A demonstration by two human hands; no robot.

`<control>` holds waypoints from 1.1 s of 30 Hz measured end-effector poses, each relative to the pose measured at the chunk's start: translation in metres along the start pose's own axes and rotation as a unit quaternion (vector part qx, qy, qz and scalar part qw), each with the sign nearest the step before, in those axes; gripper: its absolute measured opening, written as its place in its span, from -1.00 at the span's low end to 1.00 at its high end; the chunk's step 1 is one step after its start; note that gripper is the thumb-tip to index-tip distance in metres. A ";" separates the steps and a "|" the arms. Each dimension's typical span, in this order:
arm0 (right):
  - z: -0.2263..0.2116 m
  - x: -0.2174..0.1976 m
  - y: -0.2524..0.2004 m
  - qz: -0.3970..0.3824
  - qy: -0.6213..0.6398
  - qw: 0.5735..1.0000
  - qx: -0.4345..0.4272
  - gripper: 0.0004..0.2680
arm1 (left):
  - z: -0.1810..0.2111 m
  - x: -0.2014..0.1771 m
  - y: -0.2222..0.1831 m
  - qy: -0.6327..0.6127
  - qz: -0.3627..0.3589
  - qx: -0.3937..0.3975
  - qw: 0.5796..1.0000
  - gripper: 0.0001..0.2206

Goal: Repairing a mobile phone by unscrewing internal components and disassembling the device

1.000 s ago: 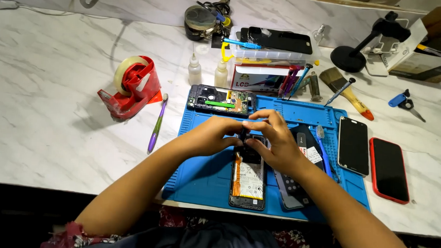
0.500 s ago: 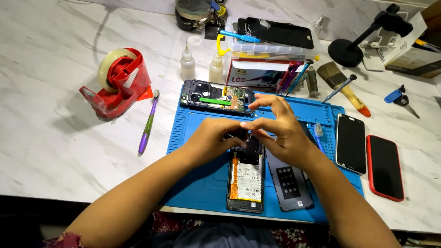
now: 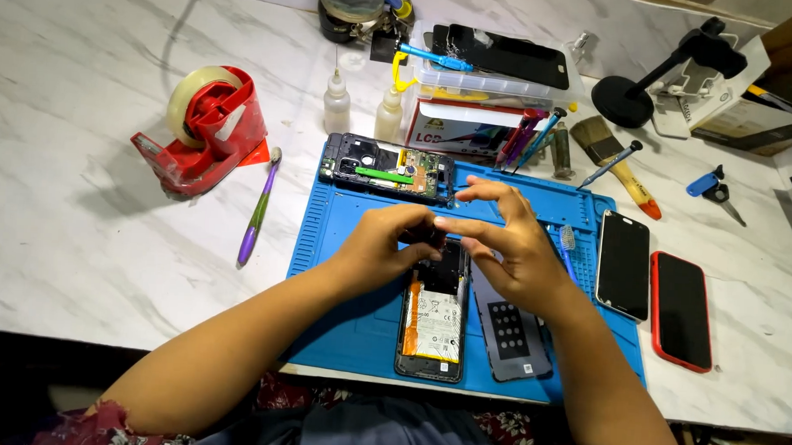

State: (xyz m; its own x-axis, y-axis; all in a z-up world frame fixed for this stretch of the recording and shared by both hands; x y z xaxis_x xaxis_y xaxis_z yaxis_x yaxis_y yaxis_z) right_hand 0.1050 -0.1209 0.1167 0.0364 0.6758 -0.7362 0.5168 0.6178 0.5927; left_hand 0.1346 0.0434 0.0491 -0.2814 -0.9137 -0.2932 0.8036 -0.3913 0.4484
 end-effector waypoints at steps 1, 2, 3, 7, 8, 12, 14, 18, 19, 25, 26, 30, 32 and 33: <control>0.000 -0.003 0.002 -0.024 -0.004 1.000 0.018 -0.75 | 0.003 -0.003 0.001 0.020 0.016 0.007 1.000 -0.80; 0.002 -0.014 0.000 -0.023 -0.003 1.000 0.018 -0.75 | 0.003 -0.004 0.000 0.022 0.015 0.006 1.000 -0.80; 0.014 -0.023 -0.005 -0.039 -0.005 0.994 0.102 -0.69 | 0.003 -0.005 0.000 0.030 0.022 0.003 0.999 -0.77; 0.057 -0.040 -0.031 -0.171 -0.146 0.938 0.265 -0.67 | 0.001 -0.005 -0.004 0.055 0.042 0.008 0.998 -0.68; 0.062 -0.038 -0.034 -0.170 -0.148 0.938 0.265 -0.67 | 0.003 -0.005 -0.002 0.054 0.041 0.010 0.998 -0.68; 0.075 -0.026 -0.042 -0.276 -0.200 0.895 0.288 -0.74 | 0.010 -0.010 -0.003 0.101 0.069 0.027 0.992 -0.73; 0.079 -0.022 -0.041 -0.282 -0.171 0.893 0.304 -0.81 | 0.013 -0.012 -0.003 0.126 0.071 0.035 0.989 -0.73; 0.107 -0.017 -0.064 -0.305 -0.222 0.871 0.314 -0.79 | 0.010 -0.010 -0.005 0.060 0.032 -0.024 0.997 -0.81; 0.118 -0.016 -0.072 -0.322 -0.256 0.855 0.315 -0.75 | 0.009 -0.010 -0.004 0.055 0.019 -0.048 0.997 -0.84; 0.144 -0.027 -0.103 -0.357 -0.337 0.795 0.358 -0.73 | 0.009 -0.013 -0.003 0.030 -0.006 -0.042 0.999 -0.88; 0.152 -0.028 -0.107 -0.354 -0.338 0.797 0.354 -0.73 | 0.013 -0.014 -0.001 0.034 -0.003 -0.040 0.999 -0.88; 0.139 -0.029 -0.091 -0.320 -0.331 0.816 0.349 -0.75 | 0.015 -0.012 -0.001 0.036 -0.023 -0.028 0.999 -0.88; 0.113 -0.021 -0.068 -0.303 -0.285 0.843 0.340 -0.75 | 0.011 -0.010 -0.001 0.048 -0.022 -0.015 0.998 -0.88; 0.101 -0.013 -0.058 -0.296 -0.232 0.859 0.347 -0.76 | 0.009 -0.009 -0.001 0.051 -0.020 -0.012 0.998 -0.88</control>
State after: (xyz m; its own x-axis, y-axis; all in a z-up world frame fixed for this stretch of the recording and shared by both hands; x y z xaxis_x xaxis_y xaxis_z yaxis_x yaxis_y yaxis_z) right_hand 0.1607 -0.2065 0.0591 -0.1545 -0.0074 -0.9880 0.9420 0.3004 -0.1496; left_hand 0.1318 0.0512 0.0589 -0.2600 -0.8812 -0.3948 0.8057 -0.4233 0.4143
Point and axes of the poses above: each hand's wrist, its own y-axis towards the middle knuckle, its own x-axis out of the palm, z = x × y, the point moved 6 cm from there along y, towards the middle knuckle, and after that the axes turned 5 degrees about -x, right-handed, at the moved point
